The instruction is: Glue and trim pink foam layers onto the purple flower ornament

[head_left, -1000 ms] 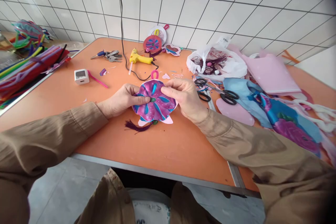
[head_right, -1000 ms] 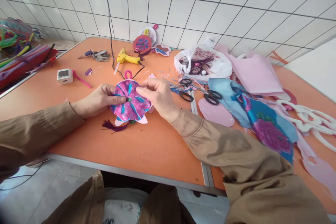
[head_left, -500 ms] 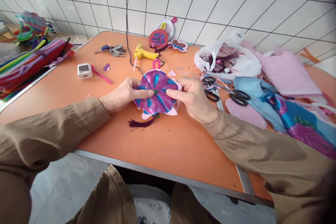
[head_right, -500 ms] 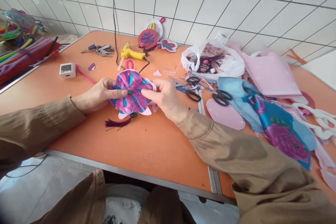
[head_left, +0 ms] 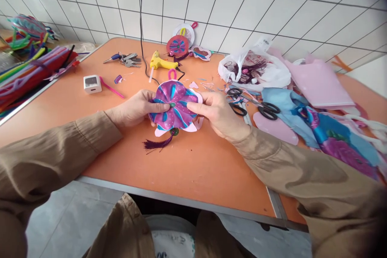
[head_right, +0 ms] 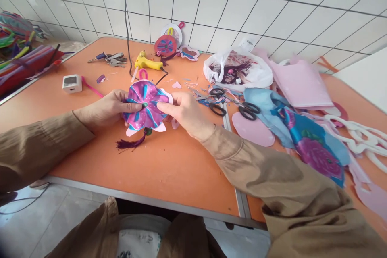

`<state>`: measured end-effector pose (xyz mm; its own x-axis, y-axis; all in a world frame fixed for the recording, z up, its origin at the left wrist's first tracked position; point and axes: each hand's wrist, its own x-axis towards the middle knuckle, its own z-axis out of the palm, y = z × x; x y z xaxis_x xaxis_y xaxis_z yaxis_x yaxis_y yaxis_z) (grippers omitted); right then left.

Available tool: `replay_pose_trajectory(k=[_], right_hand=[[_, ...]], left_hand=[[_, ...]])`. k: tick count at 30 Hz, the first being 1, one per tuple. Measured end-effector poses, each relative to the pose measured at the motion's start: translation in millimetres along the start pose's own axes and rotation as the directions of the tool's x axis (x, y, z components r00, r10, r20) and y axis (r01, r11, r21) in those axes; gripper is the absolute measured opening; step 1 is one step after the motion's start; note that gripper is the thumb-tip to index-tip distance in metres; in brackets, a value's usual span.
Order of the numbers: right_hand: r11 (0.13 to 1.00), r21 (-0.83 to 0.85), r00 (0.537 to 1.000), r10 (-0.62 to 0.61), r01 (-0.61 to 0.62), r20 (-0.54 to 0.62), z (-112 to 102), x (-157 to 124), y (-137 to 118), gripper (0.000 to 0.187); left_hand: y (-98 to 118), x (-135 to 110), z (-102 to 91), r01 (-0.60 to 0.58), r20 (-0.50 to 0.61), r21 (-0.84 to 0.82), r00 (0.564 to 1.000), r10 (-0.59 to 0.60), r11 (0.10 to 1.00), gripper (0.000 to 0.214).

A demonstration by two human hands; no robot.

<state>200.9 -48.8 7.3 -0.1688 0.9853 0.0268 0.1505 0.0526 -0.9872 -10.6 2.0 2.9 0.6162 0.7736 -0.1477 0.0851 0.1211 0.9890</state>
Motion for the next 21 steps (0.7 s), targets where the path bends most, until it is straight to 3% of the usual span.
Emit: replay_pose_trajectory(k=[11, 18, 21], right_hand=[[1.0, -0.008, 0.998, -0.005, 0.006, 0.066, 3, -8, -13, 0.017], [1.0, 0.03, 0.994, -0.01, 0.007, 0.108, -1, -10, -20, 0.059], [0.993, 0.004, 0.99, -0.12, 0.12, 0.069, -7, -11, -26, 0.058]], left_hand=[[5, -4, 1.6, 0.014, -0.023, 0.007, 1.0, -0.014, 1.0, 0.029], [1, -2, -4.3, 0.059, 0.004, -0.048, 0.998, -0.059, 0.997, 0.027], [3, -4, -3.9, 0.128, 0.038, -0.148, 0.992, -0.124, 0.981, 0.026]])
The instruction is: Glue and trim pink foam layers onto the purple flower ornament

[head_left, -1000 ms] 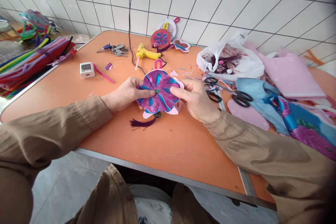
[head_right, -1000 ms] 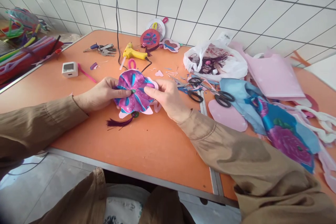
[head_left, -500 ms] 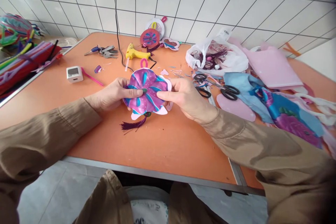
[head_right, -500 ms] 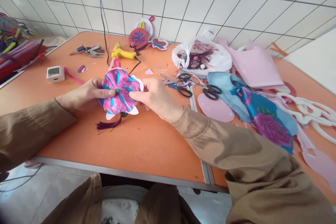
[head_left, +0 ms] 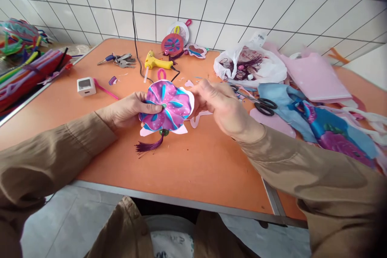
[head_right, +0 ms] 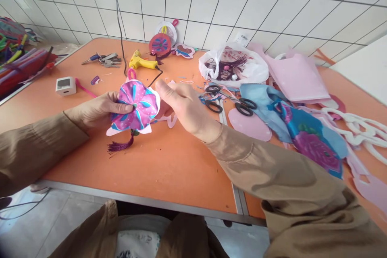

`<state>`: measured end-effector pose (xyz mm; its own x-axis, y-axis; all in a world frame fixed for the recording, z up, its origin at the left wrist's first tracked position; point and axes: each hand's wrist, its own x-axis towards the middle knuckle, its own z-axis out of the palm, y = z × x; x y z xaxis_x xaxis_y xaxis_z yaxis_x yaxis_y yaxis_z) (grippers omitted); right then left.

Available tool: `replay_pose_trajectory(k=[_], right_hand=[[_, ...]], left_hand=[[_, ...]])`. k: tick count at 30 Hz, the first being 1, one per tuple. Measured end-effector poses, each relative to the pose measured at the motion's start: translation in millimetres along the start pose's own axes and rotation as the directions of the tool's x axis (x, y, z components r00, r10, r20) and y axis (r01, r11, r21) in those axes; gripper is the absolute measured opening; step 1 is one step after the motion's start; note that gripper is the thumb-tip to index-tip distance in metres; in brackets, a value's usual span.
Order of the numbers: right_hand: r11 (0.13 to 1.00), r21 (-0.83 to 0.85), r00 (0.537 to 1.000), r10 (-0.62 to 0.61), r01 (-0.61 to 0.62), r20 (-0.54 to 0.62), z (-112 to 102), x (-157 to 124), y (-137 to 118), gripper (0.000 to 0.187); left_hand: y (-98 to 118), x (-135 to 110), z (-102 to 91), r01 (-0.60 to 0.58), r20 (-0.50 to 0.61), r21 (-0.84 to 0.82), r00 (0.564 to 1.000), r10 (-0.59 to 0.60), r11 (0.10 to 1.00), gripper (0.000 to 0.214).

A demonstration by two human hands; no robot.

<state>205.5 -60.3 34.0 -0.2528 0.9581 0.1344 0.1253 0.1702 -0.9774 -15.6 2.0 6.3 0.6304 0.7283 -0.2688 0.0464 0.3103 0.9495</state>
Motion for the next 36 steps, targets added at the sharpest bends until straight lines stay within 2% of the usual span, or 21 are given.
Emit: replay_pose_trajectory(k=[2, 4, 6, 8, 10, 13, 15, 20, 25, 29, 32, 36], right_hand=[[0.997, -0.032, 0.996, -0.068, 0.066, -0.06, -6, -1, -5, 0.044], [0.994, -0.03, 0.993, -0.105, 0.104, -0.052, -12, -2, -11, 0.032], [0.993, 0.0, 0.991, -0.12, 0.12, 0.062, -17, -3, -14, 0.032], [0.99, -0.001, 0.973, -0.138, 0.14, 0.184, -18, -4, -16, 0.04], [0.983, -0.051, 0.96, -0.159, 0.175, 0.232, -14, -5, -14, 0.04], [0.963, -0.066, 0.944, -0.242, 0.263, 0.223, -2, -7, -10, 0.017], [0.957, -0.06, 0.946, -0.271, 0.285, 0.175, 5, -8, -9, 0.002], [0.986, -0.083, 0.987, -0.141, 0.148, 0.078, 11, -12, -16, 0.007], [0.99, -0.104, 0.994, -0.088, 0.095, 0.067, 11, -14, -20, 0.007], [0.991, -0.102, 0.994, -0.081, 0.088, 0.072, 10, -13, -19, 0.006], [0.991, -0.103, 0.994, -0.079, 0.086, 0.07, 9, -11, -17, 0.007], [0.994, -0.101, 0.997, -0.042, 0.049, 0.063, 4, -7, -14, 0.009]], left_hand=[[2, -1, 1.9, 0.036, 0.017, -0.058, 0.999, -0.035, 0.998, 0.027], [5, -2, 3.7, 0.06, 0.032, -0.092, 0.998, -0.057, 0.994, 0.029], [6, -3, 4.8, 0.065, 0.057, -0.125, 0.997, -0.058, 0.99, 0.03], [6, -4, 5.4, 0.058, 0.093, -0.17, 0.995, -0.043, 0.984, 0.031], [4, -4, 6.3, 0.061, 0.132, -0.215, 0.991, -0.033, 0.975, 0.032], [-1, -5, 9.4, 0.088, 0.2, -0.256, 0.979, -0.036, 0.963, 0.03], [-5, -7, 12.3, 0.114, 0.251, -0.287, 0.967, -0.04, 0.951, 0.027], [-11, -10, 13.3, 0.21, 0.373, -0.294, 0.923, -0.09, 0.933, 0.034], [-17, -6, 6.5, 0.249, 0.396, -0.254, 0.908, -0.135, 0.934, 0.037], [-17, -5, 6.8, 0.214, 0.344, -0.242, 0.931, -0.122, 0.947, 0.04], [-13, -8, 10.8, 0.188, 0.292, -0.233, 0.949, -0.116, 0.954, 0.033], [-9, -8, 14.3, 0.153, 0.274, -0.229, 0.958, -0.087, 0.961, 0.031]])
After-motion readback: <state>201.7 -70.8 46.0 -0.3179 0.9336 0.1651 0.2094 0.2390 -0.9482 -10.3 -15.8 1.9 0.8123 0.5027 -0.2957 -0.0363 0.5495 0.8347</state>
